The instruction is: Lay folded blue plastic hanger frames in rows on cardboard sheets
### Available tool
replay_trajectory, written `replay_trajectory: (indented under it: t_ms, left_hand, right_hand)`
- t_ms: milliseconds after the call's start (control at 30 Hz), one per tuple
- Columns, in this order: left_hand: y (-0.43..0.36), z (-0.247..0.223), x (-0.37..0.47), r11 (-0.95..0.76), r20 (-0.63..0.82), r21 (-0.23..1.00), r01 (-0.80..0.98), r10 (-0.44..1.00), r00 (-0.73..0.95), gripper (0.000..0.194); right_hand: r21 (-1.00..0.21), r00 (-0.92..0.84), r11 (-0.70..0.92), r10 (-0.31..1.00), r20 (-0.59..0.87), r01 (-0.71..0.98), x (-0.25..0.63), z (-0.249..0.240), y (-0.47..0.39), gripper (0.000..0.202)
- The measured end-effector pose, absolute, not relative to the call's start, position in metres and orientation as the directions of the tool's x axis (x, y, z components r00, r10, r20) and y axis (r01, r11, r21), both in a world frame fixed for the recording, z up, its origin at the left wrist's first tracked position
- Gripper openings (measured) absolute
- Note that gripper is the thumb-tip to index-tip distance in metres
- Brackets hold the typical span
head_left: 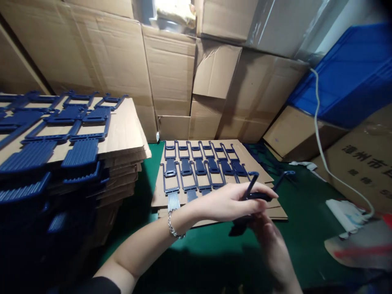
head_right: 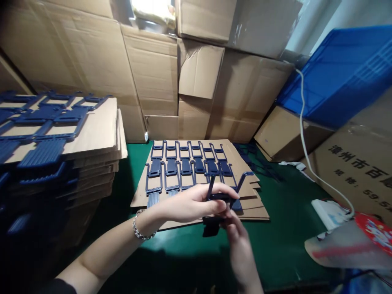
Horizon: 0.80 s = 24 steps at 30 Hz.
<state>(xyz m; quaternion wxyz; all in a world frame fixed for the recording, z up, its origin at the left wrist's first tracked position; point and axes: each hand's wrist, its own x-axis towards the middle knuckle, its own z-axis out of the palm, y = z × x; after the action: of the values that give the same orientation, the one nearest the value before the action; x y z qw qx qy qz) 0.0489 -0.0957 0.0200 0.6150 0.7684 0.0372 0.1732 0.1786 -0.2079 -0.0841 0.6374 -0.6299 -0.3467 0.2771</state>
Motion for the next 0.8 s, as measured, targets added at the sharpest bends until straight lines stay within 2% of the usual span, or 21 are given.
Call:
replay_trajectory:
  t_ms: [67, 100, 167, 233, 300, 367, 400, 467, 600, 733, 800]
  left_hand:
    - [-0.102, 0.006, 0.059, -0.025, 0.156, 0.988, -0.154, 0.202, 0.967, 0.035]
    - [-0.103, 0.001, 0.063, 0.024, 0.147, 0.988, -0.154, 0.188, 0.971, 0.041]
    - [-0.097, -0.007, 0.066, 0.010, 0.133, 0.990, -0.138, 0.187, 0.973, 0.057]
    - [-0.081, -0.010, 0.062, -0.080, 0.068, 0.996, -0.050, 0.248, 0.966, 0.067]
    - [-0.053, -0.010, 0.050, -0.184, 0.030, 0.981, 0.055, 0.434, 0.900, 0.064]
    - [-0.019, -0.013, 0.032, -0.298, 0.083, 0.943, 0.149, 0.643, 0.762, 0.050]
    - [-0.001, -0.015, 0.021, -0.318, 0.101, 0.920, 0.229, 0.757, 0.645, 0.047]
    - [0.029, -0.022, -0.002, -0.285, 0.105, 0.879, 0.381, 0.898, 0.428, 0.046]
    - [0.057, -0.037, -0.037, -0.201, 0.110, 0.819, 0.537, 0.974, 0.197, 0.050]
    - [0.050, -0.046, -0.048, -0.138, -0.004, 0.748, 0.650, 0.977, 0.212, 0.044]
    - [0.045, -0.050, -0.048, -0.139, -0.045, 0.717, 0.684, 0.969, 0.244, 0.037]
  right_hand:
    - [-0.996, 0.552, 0.084, 0.831, 0.061, -0.015, 0.173, -0.082, -0.208, 0.051]
    - [-0.998, 0.535, 0.059, 0.844, 0.030, -0.037, 0.176, -0.081, -0.206, 0.049]
    - [-0.998, 0.514, 0.009, 0.858, -0.020, -0.054, 0.195, -0.080, -0.199, 0.048]
    - [-1.000, 0.608, -0.007, 0.794, -0.002, 0.006, 0.231, -0.080, -0.191, 0.045]
    - [-0.975, 0.789, -0.082, 0.604, 0.115, 0.205, 0.276, -0.085, -0.184, 0.039]
    - [-0.847, 0.879, -0.354, 0.414, 0.238, 0.396, 0.320, -0.092, -0.180, 0.042]
    - [-0.770, 0.888, -0.468, 0.370, 0.274, 0.433, 0.339, -0.096, -0.178, 0.044]
    - [-0.649, 0.891, -0.616, 0.367, 0.266, 0.448, 0.368, -0.104, -0.175, 0.044]
    - [-0.491, 0.897, -0.765, 0.432, 0.089, 0.417, 0.393, -0.113, -0.165, 0.052]
    - [-0.361, 0.881, -0.836, 0.467, -0.072, 0.414, 0.395, -0.111, -0.153, 0.054]
    - [-0.304, 0.871, -0.841, 0.486, -0.064, 0.447, 0.387, -0.107, -0.148, 0.051]
